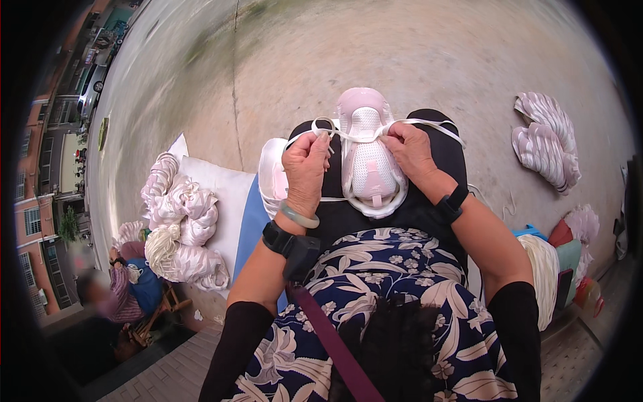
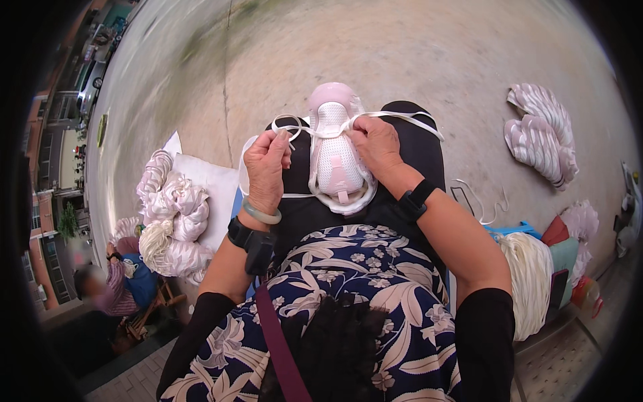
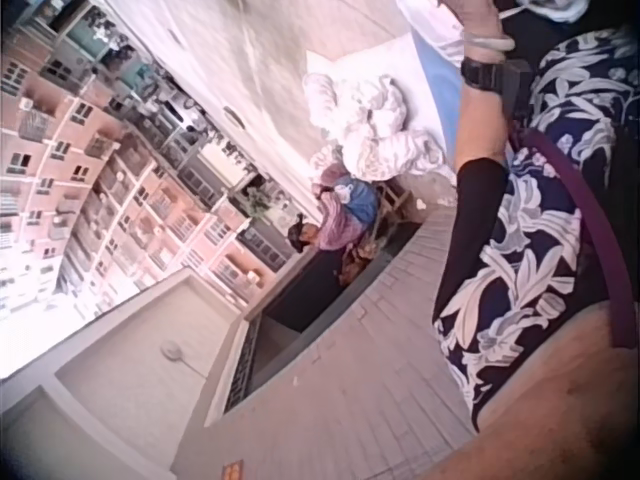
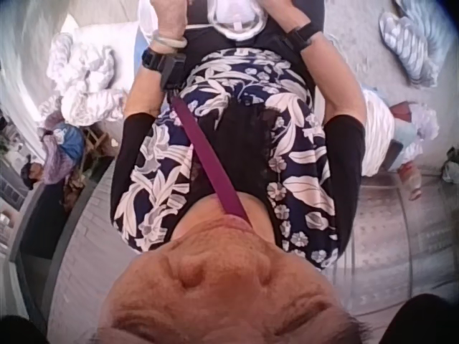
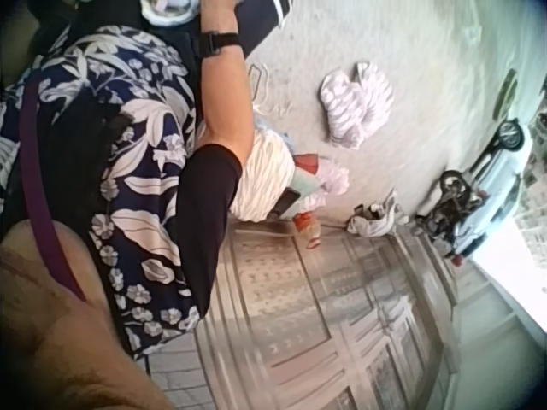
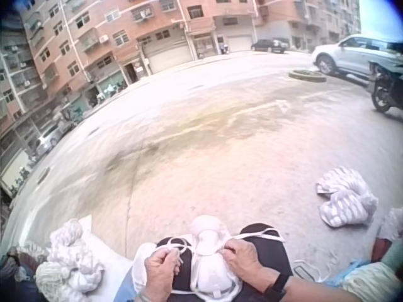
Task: Lacing white athletic shoes while sitting outdoors.
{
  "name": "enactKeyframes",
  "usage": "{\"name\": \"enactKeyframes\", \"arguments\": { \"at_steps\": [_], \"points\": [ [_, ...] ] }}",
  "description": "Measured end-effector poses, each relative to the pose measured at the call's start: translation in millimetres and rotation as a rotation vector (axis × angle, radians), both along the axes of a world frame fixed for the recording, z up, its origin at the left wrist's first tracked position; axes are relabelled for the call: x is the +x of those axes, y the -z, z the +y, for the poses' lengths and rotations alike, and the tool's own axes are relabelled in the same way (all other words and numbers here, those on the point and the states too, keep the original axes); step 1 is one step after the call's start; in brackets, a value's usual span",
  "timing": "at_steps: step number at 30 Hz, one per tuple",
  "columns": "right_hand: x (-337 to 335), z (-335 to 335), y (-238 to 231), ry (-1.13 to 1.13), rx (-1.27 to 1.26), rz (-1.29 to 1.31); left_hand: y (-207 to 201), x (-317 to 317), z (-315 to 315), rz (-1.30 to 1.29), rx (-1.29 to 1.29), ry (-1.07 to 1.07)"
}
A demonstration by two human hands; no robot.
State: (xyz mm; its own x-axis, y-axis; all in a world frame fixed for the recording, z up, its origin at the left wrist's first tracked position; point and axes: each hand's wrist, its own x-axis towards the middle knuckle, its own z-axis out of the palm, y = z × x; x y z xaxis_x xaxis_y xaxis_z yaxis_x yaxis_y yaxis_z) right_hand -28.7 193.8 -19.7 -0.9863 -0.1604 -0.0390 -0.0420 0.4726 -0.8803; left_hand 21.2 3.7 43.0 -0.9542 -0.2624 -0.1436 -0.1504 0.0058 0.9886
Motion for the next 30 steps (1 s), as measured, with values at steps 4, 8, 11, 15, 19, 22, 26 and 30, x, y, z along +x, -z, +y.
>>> {"name": "enactKeyframes", "arguments": {
  "at_steps": [4, 8, 11, 15, 19, 22, 26, 30],
  "points": [
    [5, 6, -7, 0.018, -0.01, -0.005, 13, 3, -9, -0.092, 0.186, -0.064],
    [14, 11, -18, -0.033, -0.01, 0.064, 22, -2, 0, -0.123, 0.283, -0.012],
    [16, 7, -25, -0.136, 0.029, 0.364, 26, -8, 5, -0.15, 0.275, 0.012],
    [13, 5, -34, -0.357, 0.213, 0.608, 31, -11, 6, -0.175, 0.12, 0.071],
    [12, 2, -33, -0.423, 0.258, 0.641, 38, -14, 7, -0.154, -0.094, 0.037],
    [12, 0, -33, -0.421, 0.259, 0.644, 44, -18, 9, -0.117, -0.108, 0.017],
    [9, 0, -32, -0.437, 0.259, 0.645, 41, -20, 15, -0.111, 0.004, -0.015],
    [6, 0, -36, -0.502, 0.307, 0.64, 41, -21, 17, -0.121, 0.048, -0.012]
  ]
}}
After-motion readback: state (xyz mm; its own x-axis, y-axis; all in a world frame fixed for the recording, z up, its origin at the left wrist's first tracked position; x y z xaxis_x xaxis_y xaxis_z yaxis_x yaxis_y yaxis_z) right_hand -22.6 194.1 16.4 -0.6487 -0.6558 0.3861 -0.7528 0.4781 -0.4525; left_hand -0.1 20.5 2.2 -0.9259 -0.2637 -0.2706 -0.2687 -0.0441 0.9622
